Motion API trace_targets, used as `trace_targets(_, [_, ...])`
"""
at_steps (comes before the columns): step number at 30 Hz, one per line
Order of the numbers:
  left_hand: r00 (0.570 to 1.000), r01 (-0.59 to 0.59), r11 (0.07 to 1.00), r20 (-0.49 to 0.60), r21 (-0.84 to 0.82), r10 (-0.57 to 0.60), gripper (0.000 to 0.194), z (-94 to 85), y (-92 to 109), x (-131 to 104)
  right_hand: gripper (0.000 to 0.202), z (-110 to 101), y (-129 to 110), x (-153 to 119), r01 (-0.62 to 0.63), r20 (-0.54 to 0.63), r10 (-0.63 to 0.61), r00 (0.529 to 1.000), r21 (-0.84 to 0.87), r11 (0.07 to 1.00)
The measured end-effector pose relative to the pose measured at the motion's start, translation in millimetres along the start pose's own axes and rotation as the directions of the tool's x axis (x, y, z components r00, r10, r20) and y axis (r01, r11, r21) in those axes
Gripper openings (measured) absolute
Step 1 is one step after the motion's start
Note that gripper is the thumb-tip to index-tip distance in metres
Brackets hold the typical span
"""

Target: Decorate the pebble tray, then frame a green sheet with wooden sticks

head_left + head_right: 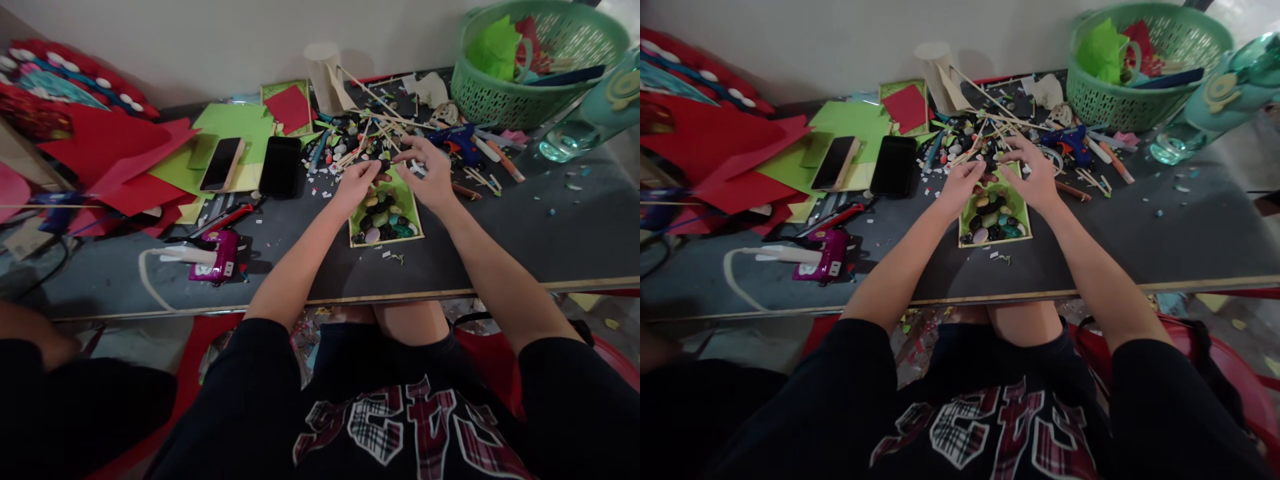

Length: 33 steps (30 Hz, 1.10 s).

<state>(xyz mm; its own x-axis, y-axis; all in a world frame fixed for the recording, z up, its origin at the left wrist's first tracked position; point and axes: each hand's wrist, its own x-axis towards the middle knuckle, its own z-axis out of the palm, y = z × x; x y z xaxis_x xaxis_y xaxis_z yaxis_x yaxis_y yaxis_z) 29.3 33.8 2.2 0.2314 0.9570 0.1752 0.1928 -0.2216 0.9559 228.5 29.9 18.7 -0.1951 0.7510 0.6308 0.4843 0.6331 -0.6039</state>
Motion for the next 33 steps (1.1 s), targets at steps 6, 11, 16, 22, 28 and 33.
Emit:
trace_targets(6, [0.996,0.068,0.973,0.069,-0.222,-0.054,0.058,2.9,6.0,-10.1,0.073,9.5,-0.9,-0.7,-0.056,0.034,0.05,0.998,0.198,0.979])
trace_targets(11, [0.997,0.058,0.939,0.075,-0.339,-0.035,0.052,1.8,12.0,-13.5,0.074,9.7,-1.0,1.5,-0.104,0.039,0.097,0.995,0.26,0.96])
trace_targets(16, [0.996,0.04,0.919,0.091,-0.393,-0.005,0.048,1.3,11.1,-13.5,0.075,8.6,-2.7,2.5,-0.142,0.07,0.128,0.989,0.282,0.949])
trace_targets(22, [1.0,0.005,0.916,-0.004,-0.4,-0.007,0.043,3.4,5.2,-11.2,0.059,7.3,-2.2,1.4,-0.109,0.009,0.11,0.994,0.215,0.971])
trace_targets(28, [0.995,0.008,0.979,-0.1,-0.204,-0.029,0.04,4.9,3.1,-10.6,0.038,-0.2,-20.4,-1.3,0.046,0.036,-0.042,0.998,-0.124,0.991])
trace_targets(33, [0.99,0.057,0.975,-0.113,-0.215,-0.083,0.034,7.0,9.5,-12.5,0.041,2.9,-24.5,-2.1,0.101,0.084,-0.085,0.993,-0.216,0.971])
